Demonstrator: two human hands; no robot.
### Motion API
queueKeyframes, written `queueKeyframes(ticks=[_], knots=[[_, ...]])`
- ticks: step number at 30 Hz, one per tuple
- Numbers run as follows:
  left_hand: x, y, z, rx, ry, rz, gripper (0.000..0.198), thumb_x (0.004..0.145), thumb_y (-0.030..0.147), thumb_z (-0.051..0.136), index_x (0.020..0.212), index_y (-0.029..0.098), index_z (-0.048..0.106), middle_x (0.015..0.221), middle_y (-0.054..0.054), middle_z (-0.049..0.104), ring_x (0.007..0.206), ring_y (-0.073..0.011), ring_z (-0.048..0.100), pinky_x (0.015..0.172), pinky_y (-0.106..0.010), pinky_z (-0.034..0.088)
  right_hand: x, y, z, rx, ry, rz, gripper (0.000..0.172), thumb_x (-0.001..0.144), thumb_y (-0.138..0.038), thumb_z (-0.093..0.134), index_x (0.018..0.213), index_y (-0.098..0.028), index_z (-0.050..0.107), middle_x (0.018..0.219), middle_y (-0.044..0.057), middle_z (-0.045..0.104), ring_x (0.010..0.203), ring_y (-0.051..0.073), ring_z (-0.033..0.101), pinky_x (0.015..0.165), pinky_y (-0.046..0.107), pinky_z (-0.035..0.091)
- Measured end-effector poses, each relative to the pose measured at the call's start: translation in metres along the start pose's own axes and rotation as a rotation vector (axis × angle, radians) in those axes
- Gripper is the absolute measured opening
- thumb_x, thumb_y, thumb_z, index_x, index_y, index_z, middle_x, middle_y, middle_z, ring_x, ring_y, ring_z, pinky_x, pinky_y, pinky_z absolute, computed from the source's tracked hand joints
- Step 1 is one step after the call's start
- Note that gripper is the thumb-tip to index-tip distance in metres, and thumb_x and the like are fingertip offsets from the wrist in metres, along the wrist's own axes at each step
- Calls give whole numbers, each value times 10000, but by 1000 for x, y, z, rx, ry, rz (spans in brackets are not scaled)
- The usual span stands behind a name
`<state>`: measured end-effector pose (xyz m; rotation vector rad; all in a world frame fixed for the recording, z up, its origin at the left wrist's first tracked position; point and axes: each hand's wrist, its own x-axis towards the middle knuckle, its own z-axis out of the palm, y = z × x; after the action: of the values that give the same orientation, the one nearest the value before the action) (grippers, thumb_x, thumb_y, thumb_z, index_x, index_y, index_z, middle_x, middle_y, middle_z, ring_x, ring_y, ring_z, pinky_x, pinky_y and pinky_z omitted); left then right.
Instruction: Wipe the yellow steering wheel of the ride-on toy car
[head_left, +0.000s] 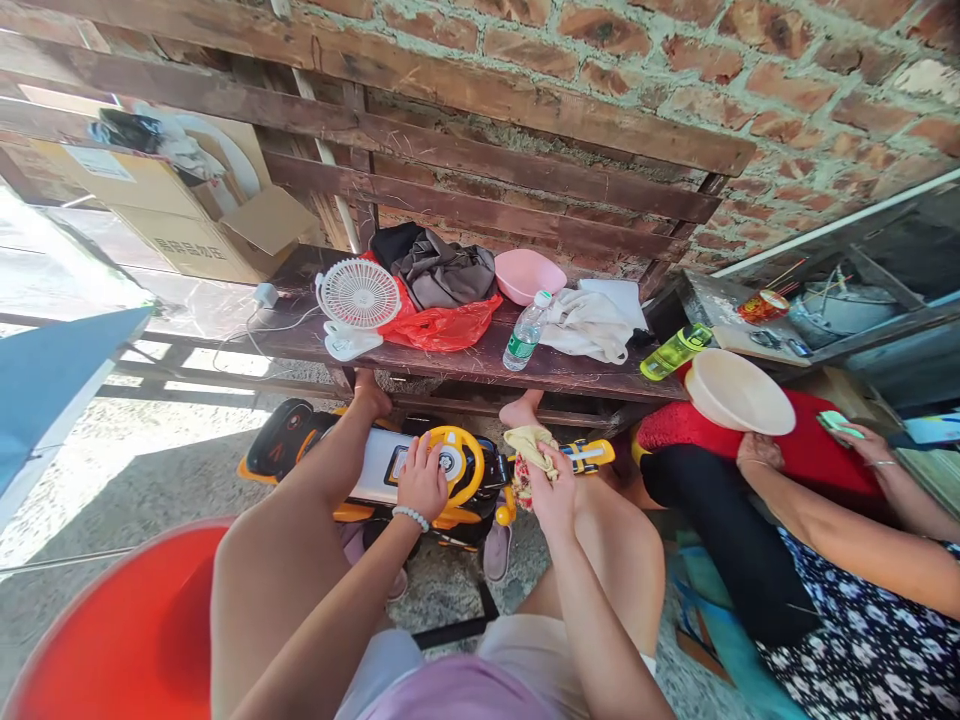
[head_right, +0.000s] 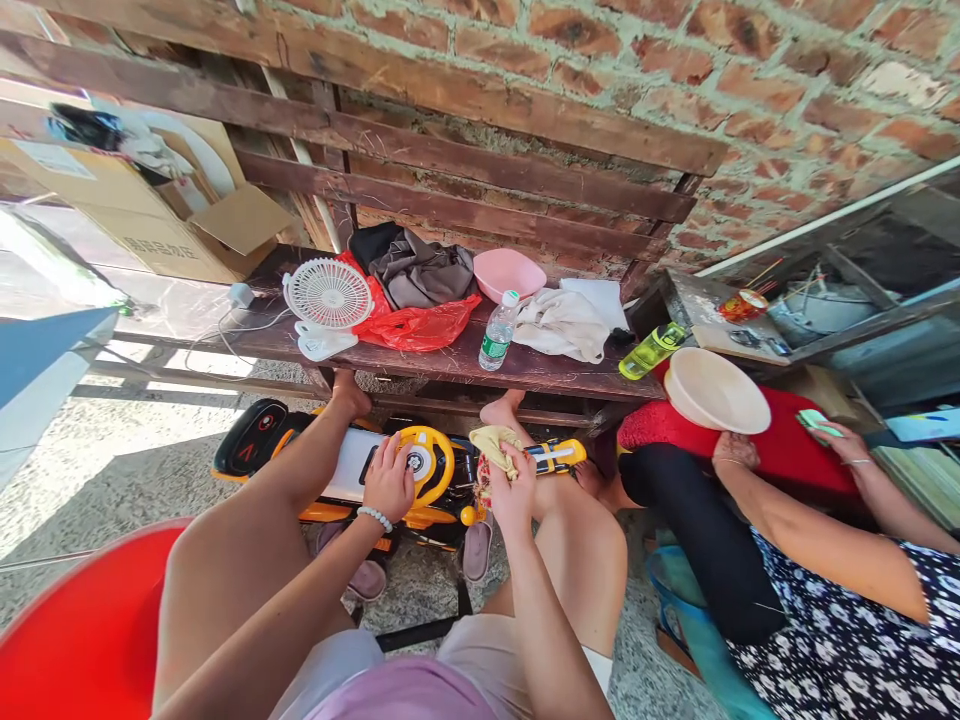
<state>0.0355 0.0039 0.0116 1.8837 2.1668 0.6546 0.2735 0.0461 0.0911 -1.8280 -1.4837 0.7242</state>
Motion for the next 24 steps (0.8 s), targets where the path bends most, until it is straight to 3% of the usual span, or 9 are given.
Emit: queueKeyframes(ticks=[2,5,7,11,18,24], knots=[[0,-1,1,-1,-1,2,539,949,251,496,1457,150,646,1659,-165,503,1581,-386,391,1231,-593,433,8,-4,1,-74,-54,-16,442,979,-445,589,1352,-233,695,1288,143,654,1259,300,615,1079,424,523],[-1,-1,2,2,-2,-1,530,958,241,486,1456,148,642,1664,-162,496,1575,-389,401,1230,-592,433,9,-10,9,-264,-266,-142,478,928,-473,714,1359,-266,707,1372,133,604,1178,277,651,1024,386,544],[-1,-2,2,3,3,1,525,963,237,481,1456,141,637,1666,-162,493,1578,-391,394,1229,-591,432,6,-14,15,-391,-332,-193,484,929,-480,737,1374,-293,707,1401,123,582,1116,251,669,993,359,548],[-1,-2,3,4,9,6,517,966,228,481,1447,126,641,1657,-180,498,1579,-394,393,1230,-587,433,14,-26,22,-541,-321,-144,362,1010,-467,640,1324,-318,740,1299,94,631,1027,210,679,926,298,534],[0,-4,4,-1,37,17,512,959,227,485,1435,141,650,1644,-173,517,1567,-389,411,1236,-593,428,45,-39,24,-683,-281,-39,343,1064,-450,551,1325,-327,735,1294,87,624,961,185,678,855,280,512],[-1,-4,6,5,47,12,515,954,230,487,1434,141,652,1641,-159,526,1564,-378,417,1252,-575,415,17,-17,11,-765,-269,-161,344,1047,-407,604,1369,-341,706,1359,91,556,994,184,660,813,271,506]])
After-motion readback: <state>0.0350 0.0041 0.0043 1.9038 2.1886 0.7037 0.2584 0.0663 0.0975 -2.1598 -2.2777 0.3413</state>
